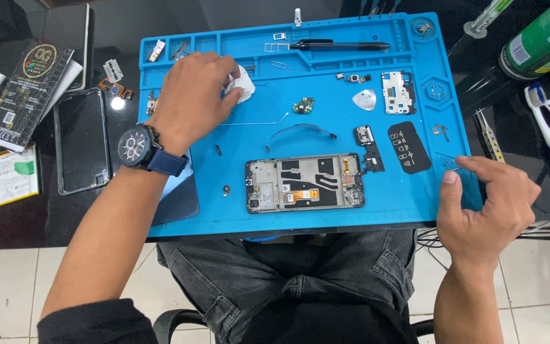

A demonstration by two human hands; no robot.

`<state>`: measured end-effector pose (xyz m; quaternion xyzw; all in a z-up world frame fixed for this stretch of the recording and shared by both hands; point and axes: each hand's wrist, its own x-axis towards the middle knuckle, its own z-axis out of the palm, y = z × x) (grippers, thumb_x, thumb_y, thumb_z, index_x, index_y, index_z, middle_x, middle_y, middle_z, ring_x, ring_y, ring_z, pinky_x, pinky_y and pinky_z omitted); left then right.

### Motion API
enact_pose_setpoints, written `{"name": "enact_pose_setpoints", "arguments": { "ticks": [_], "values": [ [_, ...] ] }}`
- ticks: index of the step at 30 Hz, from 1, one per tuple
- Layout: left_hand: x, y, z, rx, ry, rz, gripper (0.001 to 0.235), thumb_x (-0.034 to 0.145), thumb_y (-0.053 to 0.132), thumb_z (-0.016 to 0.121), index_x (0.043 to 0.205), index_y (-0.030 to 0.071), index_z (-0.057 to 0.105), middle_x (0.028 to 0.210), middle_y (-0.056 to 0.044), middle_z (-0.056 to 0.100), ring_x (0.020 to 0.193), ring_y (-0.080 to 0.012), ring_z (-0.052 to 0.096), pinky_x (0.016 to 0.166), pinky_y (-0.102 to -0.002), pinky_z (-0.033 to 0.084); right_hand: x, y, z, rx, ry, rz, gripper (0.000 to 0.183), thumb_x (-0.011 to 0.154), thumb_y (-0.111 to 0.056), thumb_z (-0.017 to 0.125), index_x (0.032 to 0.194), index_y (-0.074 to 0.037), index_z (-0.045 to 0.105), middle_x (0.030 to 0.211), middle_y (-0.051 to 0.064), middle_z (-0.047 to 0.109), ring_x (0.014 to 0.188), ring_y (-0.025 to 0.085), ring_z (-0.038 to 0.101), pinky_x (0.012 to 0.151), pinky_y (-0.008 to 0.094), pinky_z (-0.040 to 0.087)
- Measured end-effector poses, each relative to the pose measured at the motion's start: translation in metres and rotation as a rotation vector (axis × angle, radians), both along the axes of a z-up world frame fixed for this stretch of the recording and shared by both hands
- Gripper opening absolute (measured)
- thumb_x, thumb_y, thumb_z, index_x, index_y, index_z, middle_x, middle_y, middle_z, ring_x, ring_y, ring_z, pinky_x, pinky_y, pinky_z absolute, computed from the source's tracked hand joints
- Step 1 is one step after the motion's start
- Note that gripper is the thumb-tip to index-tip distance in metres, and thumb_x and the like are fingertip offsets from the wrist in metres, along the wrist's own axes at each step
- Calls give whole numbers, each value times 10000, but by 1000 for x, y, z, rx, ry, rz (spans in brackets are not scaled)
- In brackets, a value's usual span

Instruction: The person cleans a small component with a tissue, then uses a soldering iron to heat and separate a flex cable from a small orange frame. The disassembled phone parts remain on the blue mat throughout.

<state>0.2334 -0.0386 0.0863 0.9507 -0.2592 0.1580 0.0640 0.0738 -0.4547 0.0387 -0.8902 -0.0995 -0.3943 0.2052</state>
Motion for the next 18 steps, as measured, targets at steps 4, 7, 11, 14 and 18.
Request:
{"name": "enact_pose_setpoints", "arguments": {
  "ticks": [4,7,11,14,18],
  "values": [
    [-30,-1,34,-349,-166,-79,184,973,-49,664,1130,44,640,1009,-120,626,784,-259,579,688,-435,448,-1,-1,-1,6,4,-6,267,1169,-178,675,1141,77,750,1154,217,746,1063,387,683,1024,493,421],
    [-79,13,64,-442,-243,-30,123,1022,-147,610,1061,-33,635,1027,-178,597,695,-225,486,687,-390,410,0,-2,-4,2,-19,0,298,1173,-188,664,1148,93,759,1143,226,744,1057,402,687,1028,493,426],
    [-158,42,54,-483,-257,99,50,1115,-102,662,1116,-101,712,1084,-259,642,907,-321,629,751,-378,517,-2,-4,-6,-27,-15,4,291,1188,-162,668,1170,111,767,1165,248,757,1077,419,700,1052,492,436],
    [-200,52,33,-523,-230,259,109,990,-152,694,1079,-98,724,1140,-262,677,751,-201,551,581,-280,407,-2,-9,-13,-56,-27,-13,308,1211,-170,680,1165,117,781,1166,257,781,1079,425,717,1067,485,452],
    [-213,45,25,-738,-101,224,231,920,48,465,790,-46,631,912,-215,605,811,-282,612,759,-365,461,-3,-12,-18,-66,-15,4,280,1255,-131,696,1222,132,784,1210,273,772,1123,447,690,1044,506,482]
  ]
}}
